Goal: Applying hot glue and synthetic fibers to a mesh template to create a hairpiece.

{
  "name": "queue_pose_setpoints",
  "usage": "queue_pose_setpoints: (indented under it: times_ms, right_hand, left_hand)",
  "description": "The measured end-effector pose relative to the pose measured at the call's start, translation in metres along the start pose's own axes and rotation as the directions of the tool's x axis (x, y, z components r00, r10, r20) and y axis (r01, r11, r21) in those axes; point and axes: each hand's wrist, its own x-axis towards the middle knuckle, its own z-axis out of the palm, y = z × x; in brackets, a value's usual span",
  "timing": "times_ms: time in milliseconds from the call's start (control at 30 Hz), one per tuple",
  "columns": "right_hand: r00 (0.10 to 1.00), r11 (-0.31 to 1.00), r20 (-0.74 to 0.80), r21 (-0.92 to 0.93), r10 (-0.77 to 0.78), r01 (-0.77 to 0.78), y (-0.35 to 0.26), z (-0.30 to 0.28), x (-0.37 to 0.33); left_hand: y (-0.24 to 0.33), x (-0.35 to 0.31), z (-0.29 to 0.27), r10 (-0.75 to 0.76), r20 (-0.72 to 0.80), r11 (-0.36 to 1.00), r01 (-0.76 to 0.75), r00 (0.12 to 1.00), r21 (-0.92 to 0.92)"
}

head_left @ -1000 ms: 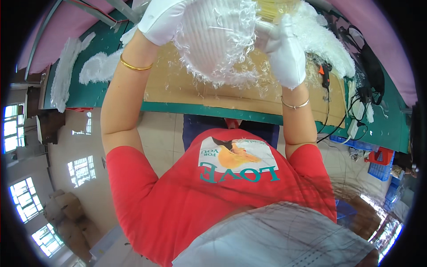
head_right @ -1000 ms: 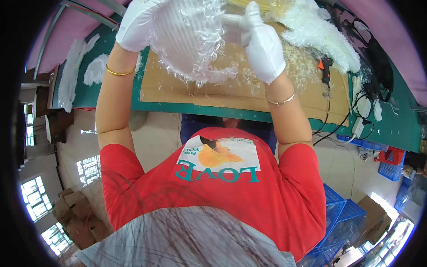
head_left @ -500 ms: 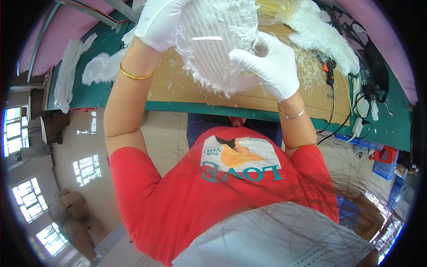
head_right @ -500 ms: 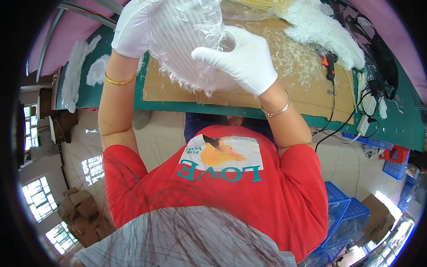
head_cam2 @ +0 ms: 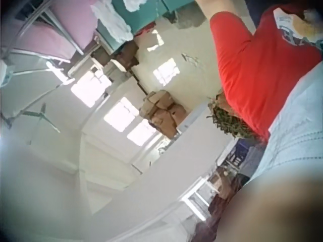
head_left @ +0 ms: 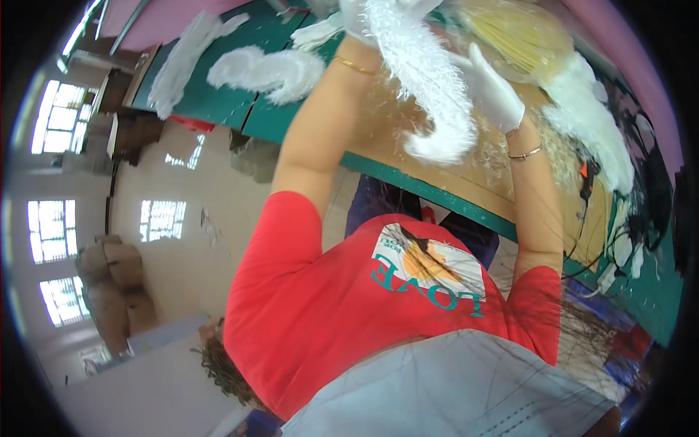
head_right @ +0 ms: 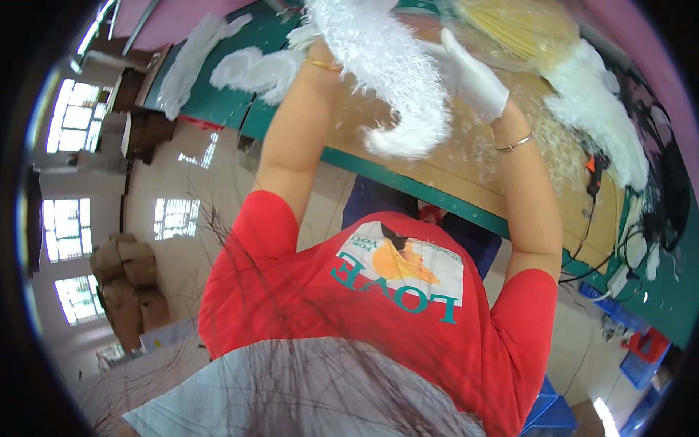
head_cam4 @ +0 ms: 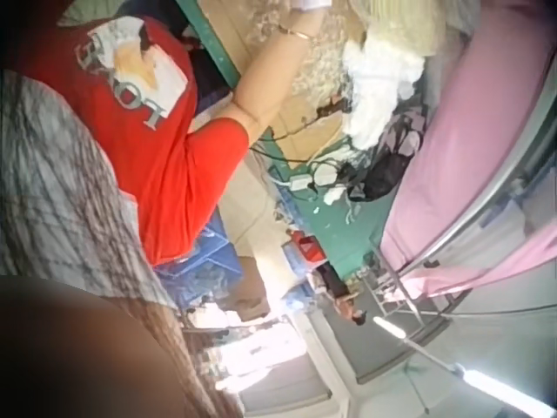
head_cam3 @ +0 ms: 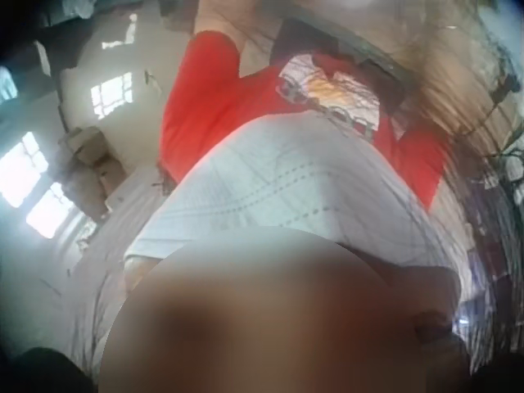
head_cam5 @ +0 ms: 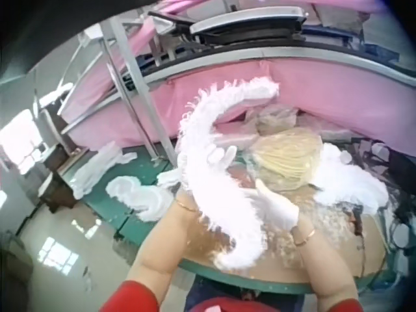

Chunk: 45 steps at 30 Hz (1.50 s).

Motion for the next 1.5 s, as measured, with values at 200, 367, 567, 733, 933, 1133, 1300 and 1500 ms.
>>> queue_pose_setpoints:
  times_ms: [200, 367, 567, 733, 933, 1133, 1300, 1500]
  right_hand:
    - [1.000, 0.998, 0.011, 0.057, 0.003, -0.004, 0.038, -0.009, -0.010]
    - [0.944, 0.919, -0.327, -0.354, 0.052, -0.173, 0.001, -0.023, -0.030]
    - [0.922, 0.948, -0.386, -0.305, -0.038, -0.089, -0.001, -0.052, -0.058]
    - [0.874, 0.919, -0.482, -0.310, 0.069, -0.243, -0.019, -0.054, -0.076]
    - [0.878, 0.947, -0.478, -0.284, -0.001, -0.153, -0.037, -0.057, -0.088]
    - [0.873, 0.892, -0.456, -0.448, -0.172, -0.059, -0.047, -0.042, -0.087]
    - [0.879, 0.909, -0.457, -0.411, -0.135, -0.074, -0.042, -0.055, -0.090]
    - [0.895, 0.858, -0.444, -0.477, -0.046, -0.193, -0.049, -0.064, -0.089]
  left_hand:
    - [-0.020, 0.000, 0.035, 0.068, -0.337, 0.996, -0.081, 0.939, -0.026]
    - [-0.025, -0.012, 0.041, 0.079, -0.513, 0.982, -0.157, 0.855, -0.110]
    - [-0.019, -0.107, -0.001, 0.145, -0.309, 0.919, -0.243, 0.940, -0.310]
    - [-0.018, -0.091, 0.048, 0.271, -0.328, 0.958, -0.287, 0.905, 0.001]
    - [-0.012, -0.077, 0.071, 0.239, -0.386, 0.966, -0.260, 0.891, -0.003]
    - [-0.014, -0.083, 0.070, 0.244, -0.336, 0.966, -0.259, 0.909, 0.000]
    - [-0.012, -0.093, 0.069, 0.271, -0.357, 0.956, -0.293, 0.894, -0.007]
    - [-0.007, -0.104, 0.069, 0.297, -0.349, 0.948, -0.317, 0.889, 0.000]
